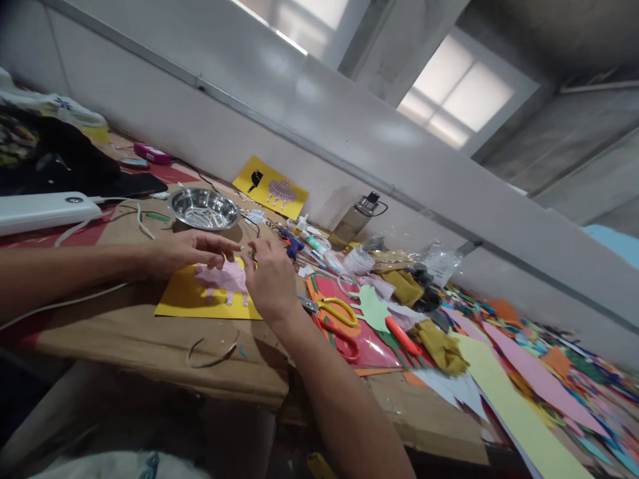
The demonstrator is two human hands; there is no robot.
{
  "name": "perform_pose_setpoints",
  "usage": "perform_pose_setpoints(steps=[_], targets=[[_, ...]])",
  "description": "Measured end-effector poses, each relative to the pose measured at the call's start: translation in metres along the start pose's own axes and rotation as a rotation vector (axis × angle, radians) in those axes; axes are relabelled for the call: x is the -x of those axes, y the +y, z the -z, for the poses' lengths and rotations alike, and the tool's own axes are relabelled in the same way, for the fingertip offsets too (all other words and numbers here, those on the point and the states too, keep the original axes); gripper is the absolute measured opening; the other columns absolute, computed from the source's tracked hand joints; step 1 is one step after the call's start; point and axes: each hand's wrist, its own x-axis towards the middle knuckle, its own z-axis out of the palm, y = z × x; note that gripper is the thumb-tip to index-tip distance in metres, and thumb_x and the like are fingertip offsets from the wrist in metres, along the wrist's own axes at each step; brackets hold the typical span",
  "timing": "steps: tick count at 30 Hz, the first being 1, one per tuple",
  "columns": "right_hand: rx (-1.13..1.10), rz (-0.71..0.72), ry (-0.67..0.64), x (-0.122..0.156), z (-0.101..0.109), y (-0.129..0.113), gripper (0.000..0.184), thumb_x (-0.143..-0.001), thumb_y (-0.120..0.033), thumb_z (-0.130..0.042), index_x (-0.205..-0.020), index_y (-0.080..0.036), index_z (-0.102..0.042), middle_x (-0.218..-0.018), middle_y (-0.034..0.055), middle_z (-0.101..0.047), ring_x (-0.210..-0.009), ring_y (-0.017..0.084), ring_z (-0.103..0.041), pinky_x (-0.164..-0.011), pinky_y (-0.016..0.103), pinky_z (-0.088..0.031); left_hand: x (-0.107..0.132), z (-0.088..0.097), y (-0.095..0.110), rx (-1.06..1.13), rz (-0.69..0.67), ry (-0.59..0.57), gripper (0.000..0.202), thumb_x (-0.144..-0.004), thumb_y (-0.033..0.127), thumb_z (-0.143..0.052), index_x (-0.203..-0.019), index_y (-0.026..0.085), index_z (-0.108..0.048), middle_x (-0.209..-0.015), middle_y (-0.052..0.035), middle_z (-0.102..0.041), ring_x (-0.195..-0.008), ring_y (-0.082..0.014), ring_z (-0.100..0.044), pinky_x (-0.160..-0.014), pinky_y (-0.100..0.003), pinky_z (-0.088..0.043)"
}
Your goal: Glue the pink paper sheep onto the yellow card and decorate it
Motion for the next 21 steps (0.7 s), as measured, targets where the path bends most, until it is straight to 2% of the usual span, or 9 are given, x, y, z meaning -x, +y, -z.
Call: perform_pose_setpoints(steps=[5,14,18,21], targets=[[0.010,0.017,0.002,-0.004,-0.011,0.004,0.010,-0.087,-0.018,-0.056,-0.087,-0.015,-0.066,-0.087,0.0094,-0.065,-0.081,0.021,-0.060,-0.076,0.036,-0.049,0.000,0.000,0.000,-0.026,-0.040,-0.056,0.048,-0.076,0.025,-0.064,-0.124,0.024,-0.062,-0.109,-0.0056,-0.065,-0.087,-0.0133,-0.060,-0.076,-0.024,-0.046],[-0.072,0.066,0.032,0.001,-0.009,0.007,0.018,-0.089,-0.016,-0.054,-0.085,-0.015,-0.071,-0.080,0.0074,-0.068,-0.078,0.019,-0.061,-0.074,0.033,-0.048,-0.001,0.000,-0.005,-0.149,-0.097,-0.081,0.049,-0.077,0.031,-0.062,-0.127,0.026,-0.060,-0.107,-0.0044,-0.068,-0.089,-0.0147,-0.064,-0.077,-0.025,-0.048],[-0.165,0.027,0.016,0.003,-0.012,0.011,0.016,-0.086,-0.016,-0.057,-0.087,-0.015,-0.073,-0.080,0.0068,-0.070,-0.077,0.020,-0.063,-0.073,0.033,-0.048,-0.002,0.002,-0.007,-0.232,-0.123,-0.058,0.045,-0.079,0.032,-0.059,-0.123,0.025,-0.063,-0.102,-0.0035,-0.071,-0.092,-0.0159,-0.065,-0.078,-0.024,-0.048],[-0.267,-0.043,-0.031,0.004,-0.017,0.014,0.016,-0.085,-0.015,-0.058,-0.088,-0.016,-0.074,-0.079,0.0052,-0.071,-0.073,0.018,-0.064,-0.070,0.031,-0.049,-0.002,0.001,-0.007,-0.312,-0.127,-0.037,0.043,-0.079,0.032,-0.060,-0.121,0.023,-0.065,-0.093,-0.0030,-0.073,-0.085,-0.0150,-0.066,-0.074,-0.023,-0.048]])
